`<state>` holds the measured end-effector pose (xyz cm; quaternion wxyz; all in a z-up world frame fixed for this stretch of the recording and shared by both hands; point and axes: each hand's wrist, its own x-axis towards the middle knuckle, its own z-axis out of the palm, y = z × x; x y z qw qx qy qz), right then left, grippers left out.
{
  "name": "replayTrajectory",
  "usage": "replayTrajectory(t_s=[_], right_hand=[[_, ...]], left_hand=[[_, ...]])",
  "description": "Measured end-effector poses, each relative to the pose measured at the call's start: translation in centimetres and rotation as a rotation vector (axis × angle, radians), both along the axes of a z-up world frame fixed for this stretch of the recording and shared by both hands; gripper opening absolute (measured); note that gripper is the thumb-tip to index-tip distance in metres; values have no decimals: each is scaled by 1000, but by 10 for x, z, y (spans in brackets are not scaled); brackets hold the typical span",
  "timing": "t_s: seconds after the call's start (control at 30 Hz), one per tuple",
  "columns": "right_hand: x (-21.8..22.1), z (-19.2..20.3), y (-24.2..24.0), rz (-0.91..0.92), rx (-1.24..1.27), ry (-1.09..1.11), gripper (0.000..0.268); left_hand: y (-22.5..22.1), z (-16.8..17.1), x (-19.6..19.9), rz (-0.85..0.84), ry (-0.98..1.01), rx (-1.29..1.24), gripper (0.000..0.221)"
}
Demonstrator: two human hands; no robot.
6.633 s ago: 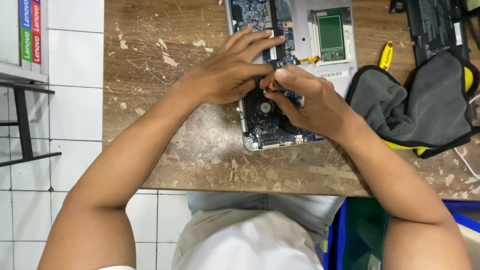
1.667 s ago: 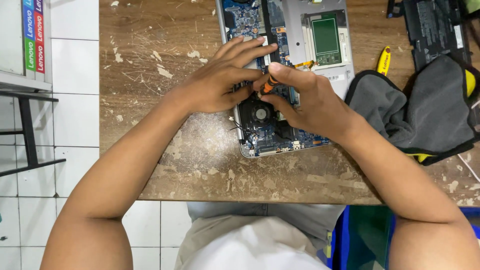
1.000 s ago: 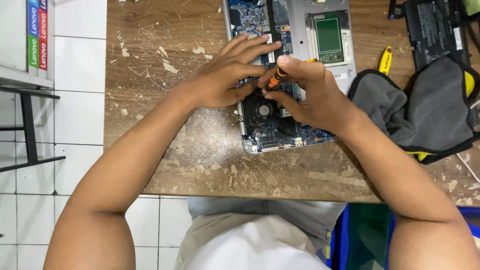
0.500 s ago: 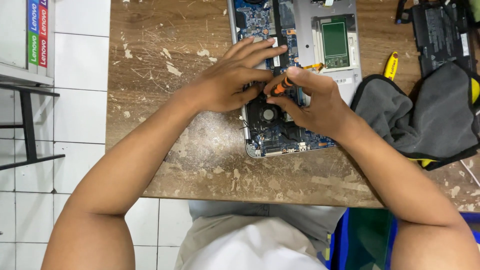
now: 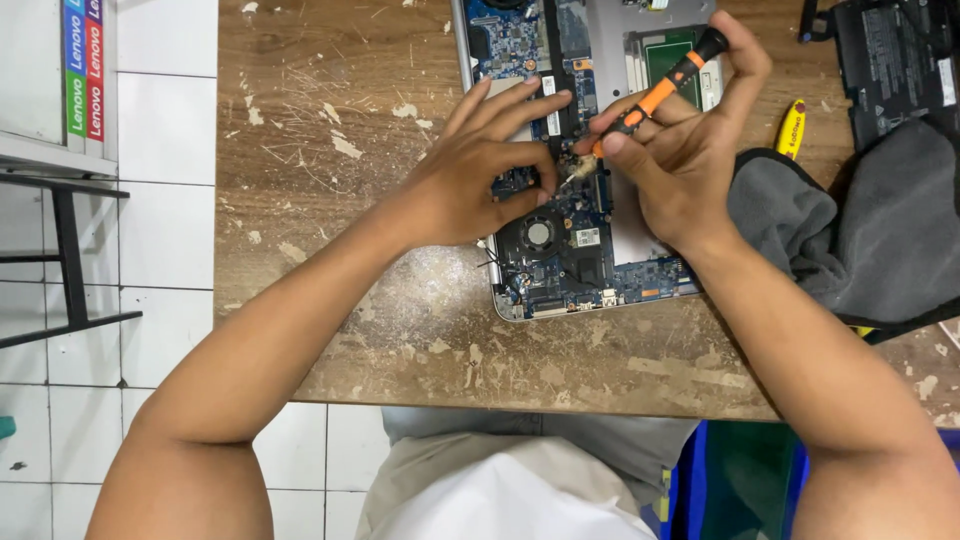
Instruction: Repairing a laptop by manipulating the motherboard and using a screwdriver to manage internal screws
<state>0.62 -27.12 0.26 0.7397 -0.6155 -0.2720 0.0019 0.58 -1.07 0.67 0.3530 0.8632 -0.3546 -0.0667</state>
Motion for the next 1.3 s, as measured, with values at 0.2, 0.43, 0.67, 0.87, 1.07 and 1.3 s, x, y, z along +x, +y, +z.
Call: replayTrajectory(t_s=[0.2,0.43,0.67,0.87,1.07,1.3], right_hand=[[-3,-5,0,2,-33,23,87],[-15,6,14,32,-110,-191,91],[-11,2,19,112,-131,-368,86],[-6,0,21,135,-158,-481,89],[-4,5,18,199,-231,-575,89],[-1,11,15,279,-269,-556,88]], left_hand=[[-3,-6,0,28,-12,-37,4],[3,-11,2,3,-22,-48,19],[6,-15,2,-32,-66,-67,20],[8,-14,2,-45,-69,-49,18],[7,-10,3,-62,-46,-11,19],[7,-9,3,-71,-34,15,24]])
